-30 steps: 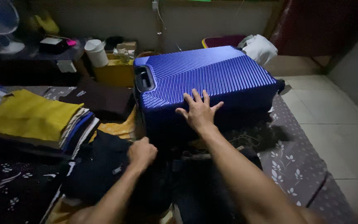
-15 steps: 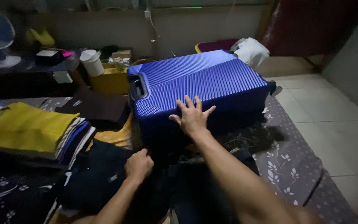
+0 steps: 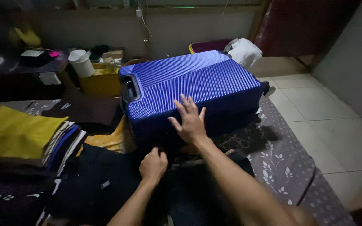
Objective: The person puts folded clothes into a suitcase, secures the internal straps, closes and zips the suitcase, and then folds additional clothing items on a bed.
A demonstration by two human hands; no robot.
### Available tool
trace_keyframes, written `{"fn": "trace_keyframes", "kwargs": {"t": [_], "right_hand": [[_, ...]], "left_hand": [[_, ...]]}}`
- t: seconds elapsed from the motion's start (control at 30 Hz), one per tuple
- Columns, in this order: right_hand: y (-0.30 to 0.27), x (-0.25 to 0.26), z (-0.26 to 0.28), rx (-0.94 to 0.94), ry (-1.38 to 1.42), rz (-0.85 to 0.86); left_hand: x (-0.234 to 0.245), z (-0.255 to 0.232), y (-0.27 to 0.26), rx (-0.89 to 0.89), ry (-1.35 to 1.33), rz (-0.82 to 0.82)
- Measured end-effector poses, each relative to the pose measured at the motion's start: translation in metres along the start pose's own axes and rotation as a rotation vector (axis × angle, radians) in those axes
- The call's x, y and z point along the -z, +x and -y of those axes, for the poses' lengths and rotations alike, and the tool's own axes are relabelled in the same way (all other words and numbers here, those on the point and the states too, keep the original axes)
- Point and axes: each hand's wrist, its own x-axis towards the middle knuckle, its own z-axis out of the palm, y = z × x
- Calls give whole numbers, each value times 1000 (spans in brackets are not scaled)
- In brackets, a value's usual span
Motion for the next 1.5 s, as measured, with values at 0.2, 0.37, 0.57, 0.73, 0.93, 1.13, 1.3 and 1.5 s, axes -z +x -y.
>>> {"fn": "trace_keyframes", "kwargs": {"t": [0.2,0.37,0.57,0.73,0.93,1.13,1.3,1.5], "right_hand": [[-67,-12,-85,-196,-6,-277],[-65,5,-108,-159,-397,85],[-55,6,-118,47,-523,81],[-51,25,-112,5,-351,141],[-41,59,-77,-78,-231,187],[-4,100,-53,-120,-217,179],[33,145,-22,-156,-210,220],[87,191,21,-103,-188,90]], "left_hand": [[-11,29,10,-43,-73,-103],[-66,42,36,29,-153,-253],[-58,57,64,518,-592,9],[-54,62,78,498,-577,4],[-53,61,75,637,-1024,64],[-7,30,47,619,-1064,-19],[52,-13,17,542,-1012,-163],[140,-45,-10,432,-895,-268]]}}
